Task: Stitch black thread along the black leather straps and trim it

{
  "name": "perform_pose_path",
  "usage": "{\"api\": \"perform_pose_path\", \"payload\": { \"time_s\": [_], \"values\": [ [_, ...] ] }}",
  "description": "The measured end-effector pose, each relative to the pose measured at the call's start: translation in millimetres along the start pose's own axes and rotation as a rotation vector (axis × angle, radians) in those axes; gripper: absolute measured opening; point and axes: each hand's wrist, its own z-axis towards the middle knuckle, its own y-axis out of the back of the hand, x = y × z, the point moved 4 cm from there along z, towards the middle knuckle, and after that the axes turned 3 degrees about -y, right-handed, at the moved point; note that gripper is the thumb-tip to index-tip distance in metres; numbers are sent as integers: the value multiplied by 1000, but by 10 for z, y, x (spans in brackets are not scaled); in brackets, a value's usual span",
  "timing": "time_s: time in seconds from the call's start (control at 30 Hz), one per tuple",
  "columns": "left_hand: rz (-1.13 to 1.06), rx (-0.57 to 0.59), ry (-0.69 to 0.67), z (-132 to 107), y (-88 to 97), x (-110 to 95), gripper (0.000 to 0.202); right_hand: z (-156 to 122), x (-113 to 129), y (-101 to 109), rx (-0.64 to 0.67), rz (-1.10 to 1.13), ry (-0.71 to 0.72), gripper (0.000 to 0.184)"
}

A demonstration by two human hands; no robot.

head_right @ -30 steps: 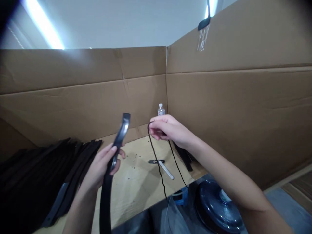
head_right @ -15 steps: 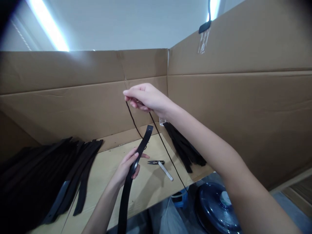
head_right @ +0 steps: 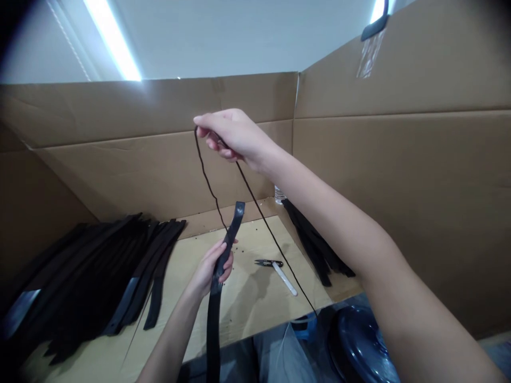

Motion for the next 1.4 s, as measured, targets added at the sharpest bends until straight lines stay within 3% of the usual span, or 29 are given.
{"api": "perform_pose_path", "payload": {
  "time_s": [0.17,0.37,0.67,0.9,1.13,1.4],
  "values": [
    [-62,-39,35,-21,10,16,54,-67,105,-92,16,29,11,23],
    [-26,-50,-58,-119,-99,-55,69,-97,35,-84,-11,18,-33,23],
    [147,-74,-67,-285,-194,-93,32,-123,-29,-1,-42,30,-56,23],
    [6,8,-60,-259,-259,-67,34,-180,59,10,-54,9,-59,22],
    [-205,-71,-86,-121,-201,-63,29,-256,225,-90,-47,-40,-20,25],
    [-190,-64,-123,-79,-186,-27,21,-248,223,-138,-50,-16,14,22]
  ]
}}
